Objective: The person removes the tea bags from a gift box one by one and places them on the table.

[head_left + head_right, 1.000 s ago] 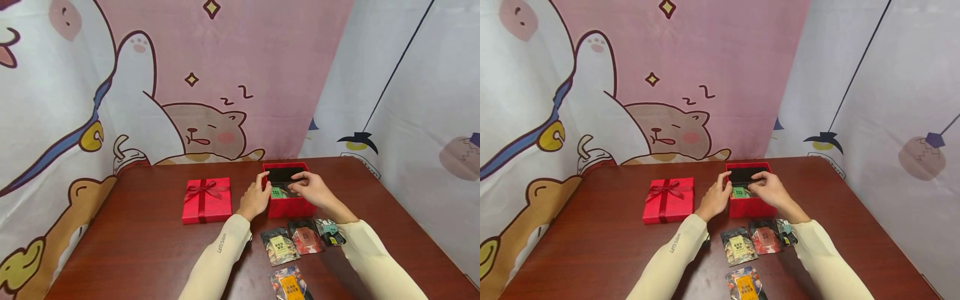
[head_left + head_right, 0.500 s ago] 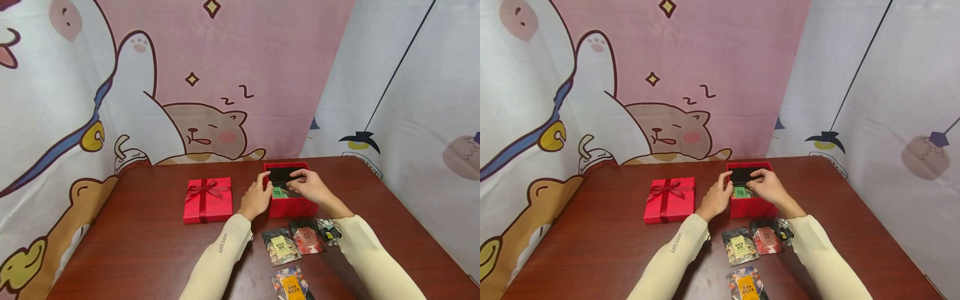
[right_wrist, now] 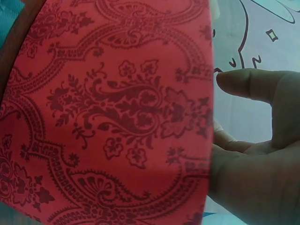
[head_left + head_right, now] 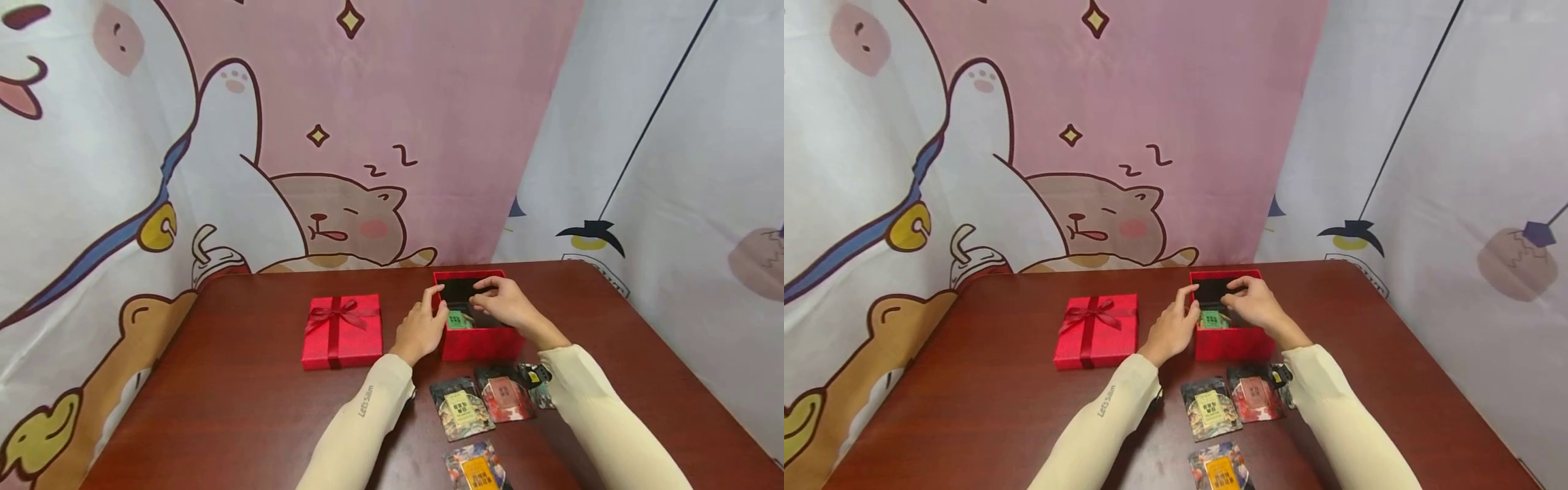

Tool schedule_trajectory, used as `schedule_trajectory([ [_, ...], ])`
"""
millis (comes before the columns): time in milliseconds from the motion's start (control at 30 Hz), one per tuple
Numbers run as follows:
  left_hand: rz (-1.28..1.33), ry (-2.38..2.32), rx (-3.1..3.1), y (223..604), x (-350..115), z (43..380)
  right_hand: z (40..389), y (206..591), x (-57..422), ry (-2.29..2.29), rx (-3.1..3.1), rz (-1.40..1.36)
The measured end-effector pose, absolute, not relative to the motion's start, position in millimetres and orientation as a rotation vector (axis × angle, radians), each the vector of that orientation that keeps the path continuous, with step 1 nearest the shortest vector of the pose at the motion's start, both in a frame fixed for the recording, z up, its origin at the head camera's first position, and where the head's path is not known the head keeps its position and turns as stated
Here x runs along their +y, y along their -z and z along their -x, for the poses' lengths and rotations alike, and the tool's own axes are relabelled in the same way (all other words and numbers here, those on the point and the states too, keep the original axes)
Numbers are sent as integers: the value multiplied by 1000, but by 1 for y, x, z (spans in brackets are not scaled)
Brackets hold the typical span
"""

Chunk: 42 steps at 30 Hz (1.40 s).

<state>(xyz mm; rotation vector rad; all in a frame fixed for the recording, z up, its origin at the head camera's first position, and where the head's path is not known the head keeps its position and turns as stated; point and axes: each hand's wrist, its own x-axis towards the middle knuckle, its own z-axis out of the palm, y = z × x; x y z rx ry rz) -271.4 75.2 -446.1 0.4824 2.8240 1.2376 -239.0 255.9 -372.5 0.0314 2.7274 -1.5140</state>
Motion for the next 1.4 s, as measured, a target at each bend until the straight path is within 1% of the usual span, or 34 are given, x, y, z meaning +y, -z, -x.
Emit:
schedule_trajectory([
  [367,-469,-1229,2821,446,75,271,257,377,258,1476,2657,-61],
  [700,-479,-1219,2824,446,77,270,265,387,259,1442,2624,-113],
  [1400,-503,-1207,2820,443,73,271,269,397,262,1407,2496,-140],
])
